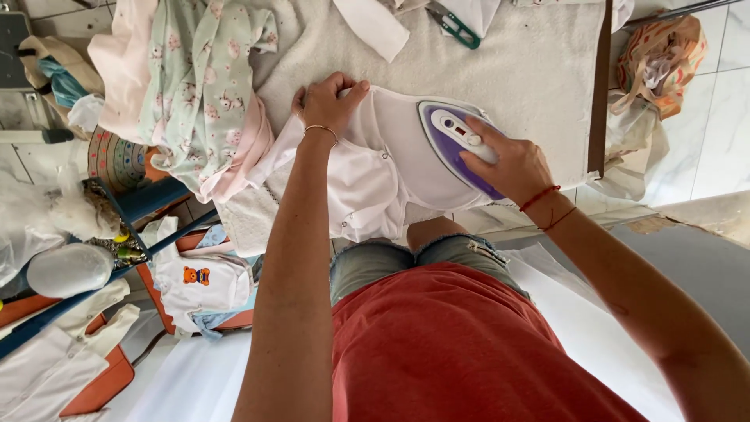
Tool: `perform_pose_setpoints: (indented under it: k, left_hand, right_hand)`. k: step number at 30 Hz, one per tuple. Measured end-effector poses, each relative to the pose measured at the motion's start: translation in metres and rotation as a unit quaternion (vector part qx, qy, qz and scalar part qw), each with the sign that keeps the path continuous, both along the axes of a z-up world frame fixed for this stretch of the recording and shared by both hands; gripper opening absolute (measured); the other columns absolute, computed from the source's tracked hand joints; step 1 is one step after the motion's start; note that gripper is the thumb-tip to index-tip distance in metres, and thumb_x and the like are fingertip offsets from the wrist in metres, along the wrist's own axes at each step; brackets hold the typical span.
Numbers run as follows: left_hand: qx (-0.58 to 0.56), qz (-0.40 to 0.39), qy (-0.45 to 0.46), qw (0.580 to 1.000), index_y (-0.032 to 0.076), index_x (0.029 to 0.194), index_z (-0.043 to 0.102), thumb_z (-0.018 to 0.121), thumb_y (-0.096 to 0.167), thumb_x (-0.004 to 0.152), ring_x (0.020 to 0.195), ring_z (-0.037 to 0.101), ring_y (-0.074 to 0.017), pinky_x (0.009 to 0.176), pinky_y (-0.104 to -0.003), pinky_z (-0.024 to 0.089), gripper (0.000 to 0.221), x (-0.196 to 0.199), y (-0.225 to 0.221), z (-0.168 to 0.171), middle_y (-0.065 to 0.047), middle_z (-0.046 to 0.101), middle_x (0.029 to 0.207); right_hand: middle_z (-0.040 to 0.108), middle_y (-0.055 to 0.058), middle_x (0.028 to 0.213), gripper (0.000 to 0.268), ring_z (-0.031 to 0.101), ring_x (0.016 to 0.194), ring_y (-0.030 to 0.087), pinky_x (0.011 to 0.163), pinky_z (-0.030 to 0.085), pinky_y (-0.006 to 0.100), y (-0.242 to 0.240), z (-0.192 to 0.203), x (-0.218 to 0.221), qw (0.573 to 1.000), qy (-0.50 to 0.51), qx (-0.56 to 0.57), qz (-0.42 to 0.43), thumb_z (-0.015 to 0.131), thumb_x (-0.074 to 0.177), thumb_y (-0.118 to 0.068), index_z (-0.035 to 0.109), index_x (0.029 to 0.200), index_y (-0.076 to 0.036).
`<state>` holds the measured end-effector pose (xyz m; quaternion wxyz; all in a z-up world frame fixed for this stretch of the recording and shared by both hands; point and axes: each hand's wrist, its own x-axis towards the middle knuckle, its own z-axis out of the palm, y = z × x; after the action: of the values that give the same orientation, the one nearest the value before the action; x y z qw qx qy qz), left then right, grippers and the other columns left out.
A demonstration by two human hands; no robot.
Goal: Ironing and folding baby clothes on a work table
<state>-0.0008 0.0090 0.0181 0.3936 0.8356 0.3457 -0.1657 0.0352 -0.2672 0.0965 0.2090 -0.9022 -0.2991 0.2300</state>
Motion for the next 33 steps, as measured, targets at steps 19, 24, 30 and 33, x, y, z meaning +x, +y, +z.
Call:
perform_pose_setpoints:
  k: [19, 24, 30, 33]
  left_hand:
    - [0.032, 0.003, -0.045, 0.998, 0.033, 0.074, 0.059, 0.052, 0.065, 0.068, 0.091, 0.056, -0.0155, 0.098, -0.037, 0.016, 0.033, -0.009, 0.0, -0.029, 0.009, 0.063, 0.08]
    - [0.19, -0.026, -0.081, 0.978, 0.029, 0.073, 0.057, 0.055, 0.053, 0.067, 0.085, 0.056, -0.0227, 0.09, -0.043, 0.025, 0.025, -0.002, -0.014, -0.04, 0.004, 0.063, 0.075]
    - [0.268, -0.205, -0.186, 0.923, 0.025, 0.081, 0.053, 0.068, 0.04, 0.063, 0.095, 0.048, -0.0236, 0.094, -0.053, 0.013, 0.028, 0.021, -0.076, -0.002, 0.001, 0.057, 0.083]
    - [0.231, -0.25, -0.137, 0.93, 0.024, 0.08, 0.049, 0.068, 0.043, 0.063, 0.096, 0.048, -0.0226, 0.096, -0.057, 0.008, 0.031, 0.023, -0.086, -0.011, 0.002, 0.058, 0.082]
  right_hand:
    - [0.063, 0.014, 0.07, 0.044, 0.06, 0.062, 0.034, 0.059, 0.049, 0.046, -0.019, 0.019, -0.054, 0.983, -0.079, -0.043, -0.158, 0.06, 0.077, -0.037, 0.053, 0.12, -0.031]
    - [0.063, 0.013, 0.078, 0.045, 0.059, 0.071, 0.033, 0.064, 0.049, 0.045, -0.061, 0.013, -0.038, 0.98, -0.042, -0.033, -0.193, 0.066, 0.074, -0.032, 0.056, 0.118, -0.029]
    - [0.064, 0.01, 0.078, 0.047, 0.059, 0.071, 0.032, 0.064, 0.049, 0.045, -0.044, 0.009, -0.032, 0.981, -0.024, -0.013, -0.19, 0.066, 0.072, -0.033, 0.056, 0.117, -0.029]
    - [0.064, 0.009, 0.078, 0.047, 0.06, 0.07, 0.032, 0.067, 0.05, 0.045, -0.024, 0.005, -0.025, 0.986, -0.01, -0.007, -0.167, 0.066, 0.072, -0.035, 0.054, 0.118, -0.03]
